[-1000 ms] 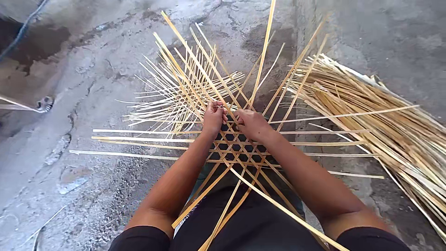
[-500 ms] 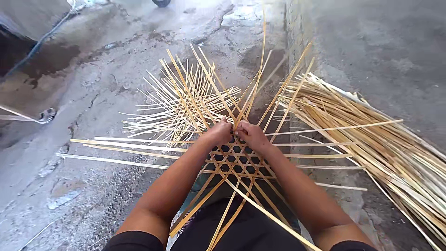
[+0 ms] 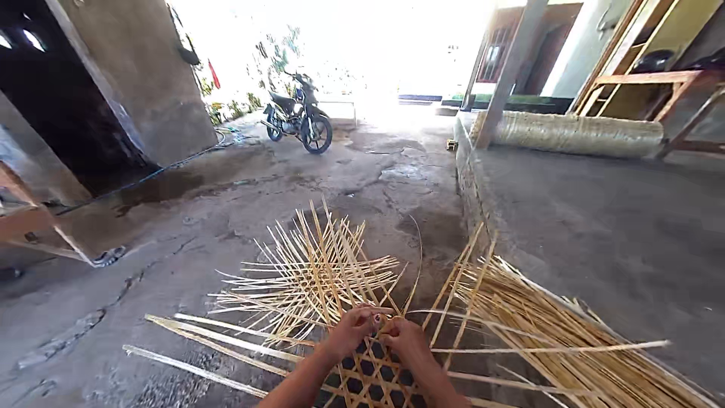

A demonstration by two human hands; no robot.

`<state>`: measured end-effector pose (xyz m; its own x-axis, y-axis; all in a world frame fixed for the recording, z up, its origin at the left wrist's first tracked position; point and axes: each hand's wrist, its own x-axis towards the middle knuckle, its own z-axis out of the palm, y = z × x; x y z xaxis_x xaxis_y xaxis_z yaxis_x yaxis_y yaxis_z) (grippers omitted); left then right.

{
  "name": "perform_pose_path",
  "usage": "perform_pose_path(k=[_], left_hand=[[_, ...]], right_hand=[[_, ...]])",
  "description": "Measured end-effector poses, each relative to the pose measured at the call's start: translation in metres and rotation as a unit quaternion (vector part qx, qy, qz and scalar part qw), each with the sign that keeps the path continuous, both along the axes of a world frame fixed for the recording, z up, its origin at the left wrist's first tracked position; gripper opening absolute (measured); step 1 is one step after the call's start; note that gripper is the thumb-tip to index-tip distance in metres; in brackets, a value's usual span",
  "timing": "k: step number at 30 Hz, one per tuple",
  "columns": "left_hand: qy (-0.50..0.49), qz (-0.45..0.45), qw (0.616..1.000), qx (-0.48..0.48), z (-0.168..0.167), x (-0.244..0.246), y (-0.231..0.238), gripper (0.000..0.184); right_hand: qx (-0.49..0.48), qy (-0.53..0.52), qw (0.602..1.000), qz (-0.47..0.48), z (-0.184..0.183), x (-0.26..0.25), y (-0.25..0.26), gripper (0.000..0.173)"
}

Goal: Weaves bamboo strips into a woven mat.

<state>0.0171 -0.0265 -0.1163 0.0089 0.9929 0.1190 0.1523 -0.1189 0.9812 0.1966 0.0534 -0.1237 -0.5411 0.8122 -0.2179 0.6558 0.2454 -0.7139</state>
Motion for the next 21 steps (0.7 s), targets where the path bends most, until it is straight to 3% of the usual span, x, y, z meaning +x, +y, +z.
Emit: perform_pose_path(k=[4, 7, 10, 12, 15, 17, 18, 19, 21], left_hand=[[-0.033, 0.113, 0.993, -0.003, 0.007, -0.010, -0.010, 0.032], [-0.136, 0.222, 0.964, -0.049, -0.007, -0.018, -0.009, 0.030], [-0.211, 0.299, 0.925, -0.101, -0.025, -0.020, -0.007, 0.025], [-0.196, 0.327, 0.915, -0.132, -0.036, -0.020, -0.006, 0.026], [0.026, 0.289, 0.944, -0.159, -0.043, -0.023, -0.002, 0.037], [0.220, 0.183, 0.943, -0.170, -0.030, -0.025, 0.002, 0.039], [0.266, 0.131, 0.938, -0.177, -0.026, -0.025, 0.006, 0.036], [0.272, 0.093, 0.941, -0.180, -0.024, -0.027, 0.010, 0.034], [0.155, 0.042, 0.974, -0.157, -0.026, -0.037, 0.011, 0.029]], right_hand=[[0.104, -0.088, 0.991, 0.013, 0.019, -0.015, -0.019, 0.023], [0.159, -0.156, 0.972, 0.081, 0.029, -0.040, -0.039, 0.037], [0.084, -0.175, 0.974, 0.118, 0.036, -0.059, -0.034, 0.045], [0.002, -0.127, 0.985, 0.120, 0.039, -0.060, -0.016, 0.045], [-0.087, -0.073, 0.980, 0.164, 0.034, -0.056, 0.005, 0.040], [-0.078, -0.036, 0.980, 0.177, 0.031, -0.052, 0.005, 0.033], [-0.060, -0.019, 0.983, 0.175, 0.030, -0.049, 0.004, 0.031], [-0.041, -0.003, 0.984, 0.171, 0.028, -0.046, 0.002, 0.028], [-0.025, 0.037, 0.987, 0.153, 0.021, -0.037, 0.001, 0.023]])
